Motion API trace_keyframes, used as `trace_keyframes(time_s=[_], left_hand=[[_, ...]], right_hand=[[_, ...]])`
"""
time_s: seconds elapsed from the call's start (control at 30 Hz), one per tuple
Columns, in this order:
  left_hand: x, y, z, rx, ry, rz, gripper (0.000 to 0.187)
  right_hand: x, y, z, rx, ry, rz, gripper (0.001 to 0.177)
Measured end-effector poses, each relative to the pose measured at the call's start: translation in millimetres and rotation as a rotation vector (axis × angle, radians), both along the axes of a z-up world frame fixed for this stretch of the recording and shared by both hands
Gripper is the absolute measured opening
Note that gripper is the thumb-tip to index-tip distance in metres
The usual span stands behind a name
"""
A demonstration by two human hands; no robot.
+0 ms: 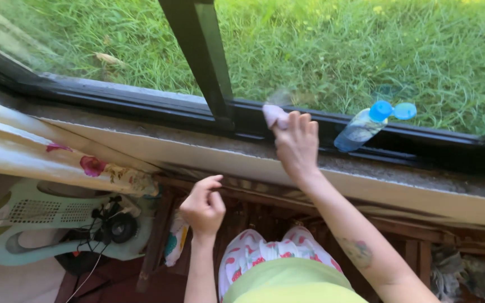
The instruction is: Cleaning the glass panes and frame of a window using cleaning liquid and a cloth.
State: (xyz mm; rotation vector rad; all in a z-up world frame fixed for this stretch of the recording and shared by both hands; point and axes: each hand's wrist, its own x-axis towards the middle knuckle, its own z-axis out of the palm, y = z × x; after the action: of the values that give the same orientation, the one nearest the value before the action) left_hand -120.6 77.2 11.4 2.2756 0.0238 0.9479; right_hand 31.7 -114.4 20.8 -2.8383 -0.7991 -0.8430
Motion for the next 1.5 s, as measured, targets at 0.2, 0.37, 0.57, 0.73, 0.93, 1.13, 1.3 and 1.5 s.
trace_keyframes(time_s=[0.2,0.37,0.57,0.73,0.93,1.13,1.3,1.5], left_hand=[[-24,24,-10,-0.418,0.055,0.143,0.026],[-12,15,15,-0.548,0.051,0.050,0.024],[-26,23,2,-0.599,0.073,0.104,0.027],[-18,26,1,-0.589,0.093,0.118,0.028],[-7,20,12,-0.389,0.031,0.100,0.032],[31,15,36,-0.429,0.011,0.003,0.032],[53,19,48,-0.401,-0.182,-0.059,0.038],[67,18,56,-0.505,-0.080,-0.013,0.031]], right_hand=[[-10,29,40,0.377,0.205,0.055,0.036],[-37,116,21,1.038,0.696,0.190,0.049],[-28,124,-58,1.224,0.901,0.147,0.052],[-35,122,46,1.280,0.804,0.319,0.046],[-24,127,-30,1.247,0.645,0.381,0.052],[-10,120,104,1.158,0.481,0.467,0.033],[-12,120,35,1.357,0.812,0.363,0.053],[-6,125,95,1.041,0.460,0.371,0.038]])
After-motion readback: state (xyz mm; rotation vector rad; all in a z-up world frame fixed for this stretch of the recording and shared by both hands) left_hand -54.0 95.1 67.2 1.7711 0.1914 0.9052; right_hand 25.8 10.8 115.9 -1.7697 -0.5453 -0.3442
